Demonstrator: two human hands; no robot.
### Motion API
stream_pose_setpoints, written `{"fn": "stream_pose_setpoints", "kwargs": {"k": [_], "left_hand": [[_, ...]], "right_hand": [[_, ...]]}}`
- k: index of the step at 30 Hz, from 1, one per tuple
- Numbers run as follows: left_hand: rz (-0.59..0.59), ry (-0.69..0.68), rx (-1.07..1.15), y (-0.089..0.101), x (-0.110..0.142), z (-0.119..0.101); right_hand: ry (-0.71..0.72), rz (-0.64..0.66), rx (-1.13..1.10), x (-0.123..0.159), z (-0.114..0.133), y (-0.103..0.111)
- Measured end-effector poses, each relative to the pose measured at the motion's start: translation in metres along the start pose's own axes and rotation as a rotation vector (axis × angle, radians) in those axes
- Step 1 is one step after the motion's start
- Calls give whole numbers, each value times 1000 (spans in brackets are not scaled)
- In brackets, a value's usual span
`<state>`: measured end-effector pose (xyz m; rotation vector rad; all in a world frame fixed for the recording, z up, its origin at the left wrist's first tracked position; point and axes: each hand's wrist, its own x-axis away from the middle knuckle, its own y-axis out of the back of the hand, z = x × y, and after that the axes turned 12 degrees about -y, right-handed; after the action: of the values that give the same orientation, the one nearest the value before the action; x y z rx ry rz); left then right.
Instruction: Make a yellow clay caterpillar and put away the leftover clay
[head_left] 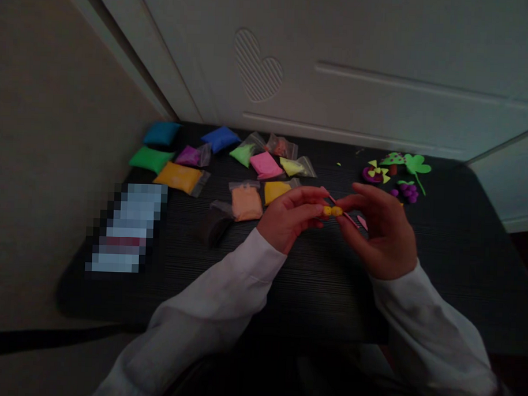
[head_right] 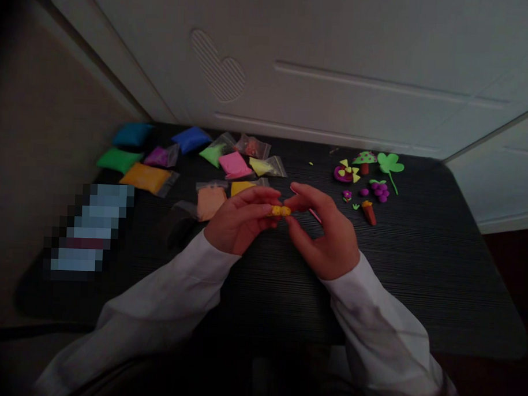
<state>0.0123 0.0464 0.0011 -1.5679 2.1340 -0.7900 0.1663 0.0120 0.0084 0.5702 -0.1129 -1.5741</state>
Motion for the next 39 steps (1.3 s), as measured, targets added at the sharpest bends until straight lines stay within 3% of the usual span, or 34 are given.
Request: {"fn": "stream_pose_setpoints", "kwargs": {"k": [28, 35, 39], "left_hand": [[5, 77, 129, -1, 0, -2], [-74, 151, 174, 0, 0, -5], [-113, 158, 84, 0, 0, -3]], "right_hand": [[-4, 34, -31, -2, -1, 1], [-52, -23, -51, -3, -4, 1], [-60, -29, -50, -5, -6, 1]]}}
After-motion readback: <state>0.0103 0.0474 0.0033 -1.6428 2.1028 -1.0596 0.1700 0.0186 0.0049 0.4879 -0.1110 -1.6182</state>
